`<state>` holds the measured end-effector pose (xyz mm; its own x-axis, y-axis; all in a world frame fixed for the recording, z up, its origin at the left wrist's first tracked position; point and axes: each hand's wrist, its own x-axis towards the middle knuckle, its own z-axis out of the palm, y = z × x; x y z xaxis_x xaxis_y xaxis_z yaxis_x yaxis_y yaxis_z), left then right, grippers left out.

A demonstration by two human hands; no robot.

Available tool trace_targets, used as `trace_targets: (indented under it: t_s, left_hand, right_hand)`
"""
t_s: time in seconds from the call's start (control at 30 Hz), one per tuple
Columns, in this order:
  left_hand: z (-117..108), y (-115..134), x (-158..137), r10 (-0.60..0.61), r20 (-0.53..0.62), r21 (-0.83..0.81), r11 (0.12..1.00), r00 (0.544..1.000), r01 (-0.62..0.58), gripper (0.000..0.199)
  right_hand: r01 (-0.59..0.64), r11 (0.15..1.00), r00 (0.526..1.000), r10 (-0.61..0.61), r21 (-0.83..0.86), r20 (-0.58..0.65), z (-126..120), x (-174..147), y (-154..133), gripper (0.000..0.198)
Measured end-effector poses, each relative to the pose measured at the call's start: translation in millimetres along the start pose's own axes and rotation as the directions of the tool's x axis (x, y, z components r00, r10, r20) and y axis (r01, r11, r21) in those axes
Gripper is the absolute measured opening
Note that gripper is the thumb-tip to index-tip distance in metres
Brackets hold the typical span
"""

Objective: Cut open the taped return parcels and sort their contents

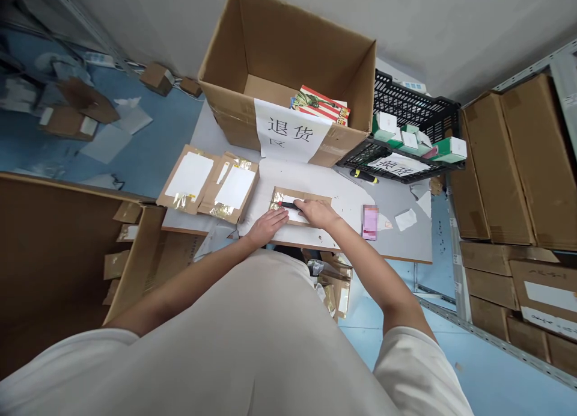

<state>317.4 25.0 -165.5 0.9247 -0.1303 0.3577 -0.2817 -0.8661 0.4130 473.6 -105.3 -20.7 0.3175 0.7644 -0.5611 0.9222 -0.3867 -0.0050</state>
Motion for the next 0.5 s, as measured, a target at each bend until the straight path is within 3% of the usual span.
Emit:
trace_targets:
  t_s: [0.33,0.5]
  left_hand:
    - [-6.9,-0.4,-0.8,0.016,0.018,-0.004,1.0,1.0,-0.016,0.037]
    - [-4.5,-2.4,-1.2,-0.01,0.038,-0.007,1.0,0.999,0.01,0.039]
  right_hand:
    - [-0.057,0.991,0.996,0.065,-0.119,0.062,-18.3,-0.8,-17.4,0.026]
    - [-0.086,0.985,0.984,0.107,-0.147,0.141,-20.7,-10.2,-1.9,0.029]
